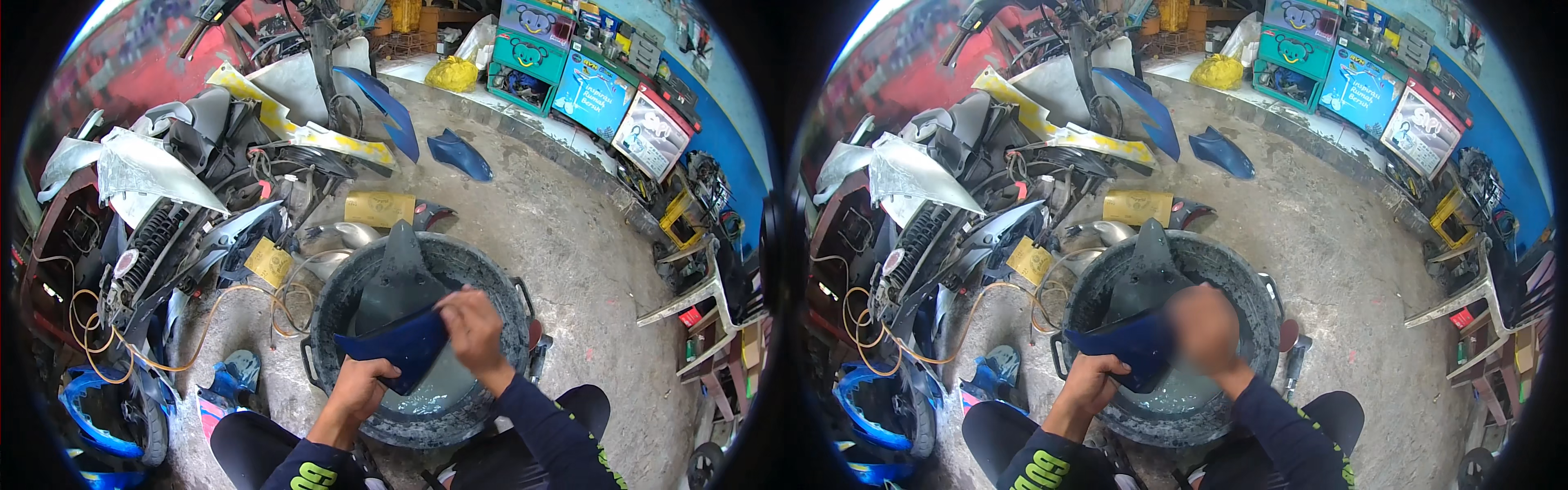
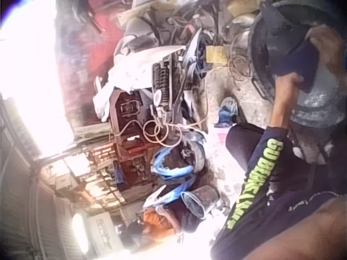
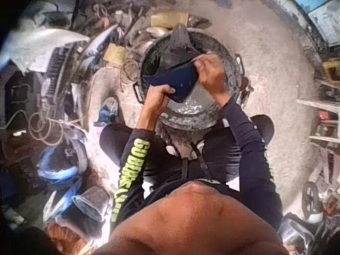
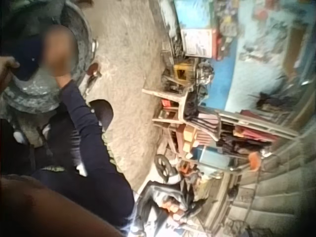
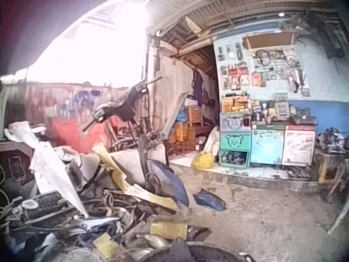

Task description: The person sands a blue motorcycle fairing piece over a bucket of water, using a small sanding disc and dipping the piece into the water to wet it.

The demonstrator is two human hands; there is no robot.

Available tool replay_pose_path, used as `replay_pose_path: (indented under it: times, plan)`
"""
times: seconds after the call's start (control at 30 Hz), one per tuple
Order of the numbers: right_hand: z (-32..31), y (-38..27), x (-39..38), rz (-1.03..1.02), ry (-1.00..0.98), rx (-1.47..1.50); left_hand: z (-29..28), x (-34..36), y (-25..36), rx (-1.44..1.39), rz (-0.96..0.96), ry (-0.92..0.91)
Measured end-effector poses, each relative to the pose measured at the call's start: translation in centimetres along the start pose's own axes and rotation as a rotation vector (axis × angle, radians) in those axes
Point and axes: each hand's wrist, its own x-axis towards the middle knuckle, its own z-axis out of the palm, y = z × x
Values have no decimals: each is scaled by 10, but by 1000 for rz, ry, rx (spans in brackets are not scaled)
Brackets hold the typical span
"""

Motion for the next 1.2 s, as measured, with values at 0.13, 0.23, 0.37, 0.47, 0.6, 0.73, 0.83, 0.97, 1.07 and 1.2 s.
replay_pose_path:
  times: [0.13,0.23,0.37,0.47,0.6,0.73,0.83,0.97,1.07,1.2]
  plan:
    - [12,-24,-3,-18,0,-1,-6,3,-8,1,23,23]
    - [8,-21,-2,-75,-28,90,-2,0,-5,-6,20,26]
    - [12,-10,-3,38,24,-104,-3,5,-9,-34,54,19]
    - [11,-23,-2,-41,-31,47,-1,1,-6,-37,49,51]
    - [12,6,-2,73,29,-119,-6,3,-7,1,95,51]
    - [7,-22,-1,-91,-37,64,-7,2,-3,38,94,41]
    - [6,3,9,52,32,-67,-13,6,-9,54,135,42]
    - [10,-28,3,-71,-16,49,0,-1,-1,-34,51,55]
    - [5,4,1,95,10,-9,-3,0,-5,46,109,56]
    - [15,-40,-2,-51,-2,90,1,1,-4,-19,65,65]
